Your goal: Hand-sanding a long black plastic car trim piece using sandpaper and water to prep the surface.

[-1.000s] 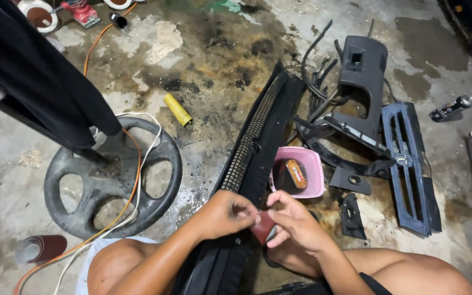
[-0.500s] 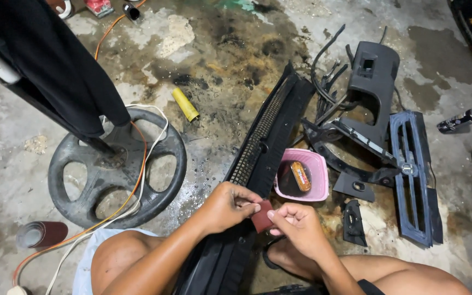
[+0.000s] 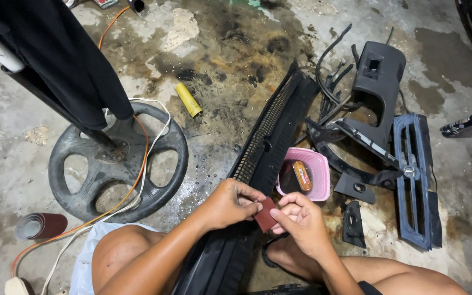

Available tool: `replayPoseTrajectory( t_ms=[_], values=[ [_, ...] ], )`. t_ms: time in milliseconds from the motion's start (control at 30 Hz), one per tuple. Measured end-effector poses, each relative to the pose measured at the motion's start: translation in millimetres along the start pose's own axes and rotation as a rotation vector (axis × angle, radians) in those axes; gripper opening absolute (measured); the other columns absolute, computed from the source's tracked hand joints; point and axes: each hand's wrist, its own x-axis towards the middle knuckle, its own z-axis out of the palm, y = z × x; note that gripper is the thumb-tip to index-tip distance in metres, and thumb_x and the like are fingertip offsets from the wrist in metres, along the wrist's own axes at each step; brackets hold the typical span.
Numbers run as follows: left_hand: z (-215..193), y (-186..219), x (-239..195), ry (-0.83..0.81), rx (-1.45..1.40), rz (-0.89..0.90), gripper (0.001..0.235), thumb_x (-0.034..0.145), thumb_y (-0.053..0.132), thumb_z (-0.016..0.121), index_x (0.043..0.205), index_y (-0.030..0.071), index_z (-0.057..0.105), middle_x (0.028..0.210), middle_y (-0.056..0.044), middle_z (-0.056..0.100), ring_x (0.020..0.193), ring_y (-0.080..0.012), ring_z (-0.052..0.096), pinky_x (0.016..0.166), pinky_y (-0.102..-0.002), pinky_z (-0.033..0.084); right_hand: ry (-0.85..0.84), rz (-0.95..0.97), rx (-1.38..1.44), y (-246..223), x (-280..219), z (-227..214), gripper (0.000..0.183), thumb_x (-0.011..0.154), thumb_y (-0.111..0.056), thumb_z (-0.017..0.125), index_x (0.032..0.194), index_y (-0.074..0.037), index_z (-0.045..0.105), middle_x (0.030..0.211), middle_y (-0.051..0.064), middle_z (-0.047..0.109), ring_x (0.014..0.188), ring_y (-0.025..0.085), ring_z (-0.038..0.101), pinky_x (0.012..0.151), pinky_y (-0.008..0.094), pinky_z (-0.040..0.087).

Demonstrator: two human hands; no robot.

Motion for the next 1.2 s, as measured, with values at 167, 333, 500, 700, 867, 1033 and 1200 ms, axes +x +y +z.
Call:
replayPoseTrajectory(
  t_ms=[167, 333, 500, 700, 867, 1033, 1200],
  values=[
    [-2, 2, 1, -0.052, -0.109, -0.047, 0.018, 0.085, -0.008, 0.069, 0.101, -0.01, 0.076, 0.084, -0.012, 0.074, 0.061, -0.0136, 0.067, 0.057, -0.024, 0.063, 0.0, 0.054, -0.033, -3, -4, 5, 0.025, 0.089, 0.003, 0.071, 0.114, 0.008, 0.068, 0.074, 0.018, 0.076, 0.06, 0.022, 0.074, 0.056, 0.029, 0.06],
    [-1, 5, 0, -0.101, -0.072, -0.05, 0.019, 0.086, -0.01, 0.064, 0.102, -0.007, 0.075, 0.089, -0.012, 0.073, 0.063, -0.0131, 0.066, 0.058, -0.022, 0.062, -0.002, 0.098, -0.067, -3, -6, 6, 0.025, 0.089, 0.001, 0.071, 0.111, 0.012, 0.073, 0.077, 0.02, 0.078, 0.063, 0.021, 0.074, 0.058, 0.029, 0.06],
    [0, 14, -5, -0.066, 0.05, 0.015, 0.037, 0.082, -0.003, 0.068, 0.118, 0.006, 0.07, 0.085, -0.006, 0.072, 0.061, -0.0099, 0.06, 0.055, -0.021, 0.051, -0.035, 0.085, -0.057, 0, -10, 8, 0.023, 0.088, 0.002, 0.073, 0.11, 0.011, 0.074, 0.079, 0.017, 0.078, 0.063, 0.017, 0.072, 0.059, 0.026, 0.059],
    [0, 9, -2, 0.017, 0.19, 0.114, 0.016, 0.082, 0.001, 0.073, 0.096, 0.001, 0.082, 0.079, -0.004, 0.077, 0.056, -0.0059, 0.058, 0.053, -0.019, 0.05, -0.038, -0.009, -0.075, 3, -12, 9, 0.028, 0.086, 0.006, 0.074, 0.113, 0.01, 0.075, 0.09, 0.016, 0.08, 0.065, 0.015, 0.071, 0.061, 0.024, 0.059],
    [6, 24, -8, 0.116, 0.134, 0.214, 0.022, 0.082, -0.009, 0.067, 0.098, 0.004, 0.073, 0.077, -0.003, 0.072, 0.051, -0.0055, 0.052, 0.045, -0.019, 0.042, -0.065, 0.121, 0.199, 10, -4, 9, 0.039, 0.09, 0.003, 0.067, 0.127, 0.01, 0.061, 0.097, 0.024, 0.074, 0.074, 0.025, 0.071, 0.065, 0.031, 0.06],
    [12, 32, -14, 0.138, 0.145, 0.349, 0.017, 0.083, -0.005, 0.07, 0.097, 0.005, 0.066, 0.075, 0.0, 0.066, 0.052, -0.0064, 0.05, 0.046, -0.021, 0.04, -0.037, 0.339, 0.469, 14, 4, 22, 0.028, 0.096, -0.002, 0.063, 0.122, 0.007, 0.06, 0.094, 0.018, 0.07, 0.079, 0.021, 0.072, 0.068, 0.029, 0.062],
    [7, 26, -15, 0.225, 0.514, 0.418, 0.039, 0.082, 0.004, 0.065, 0.118, 0.011, 0.052, 0.085, -0.002, 0.069, 0.073, -0.0219, 0.07, 0.066, -0.035, 0.054, 0.067, 0.175, 0.4, 11, 14, 2, 0.015, 0.098, -0.001, 0.063, 0.109, 0.008, 0.066, 0.091, 0.017, 0.073, 0.062, 0.016, 0.068, 0.058, 0.023, 0.057]
  ],
)
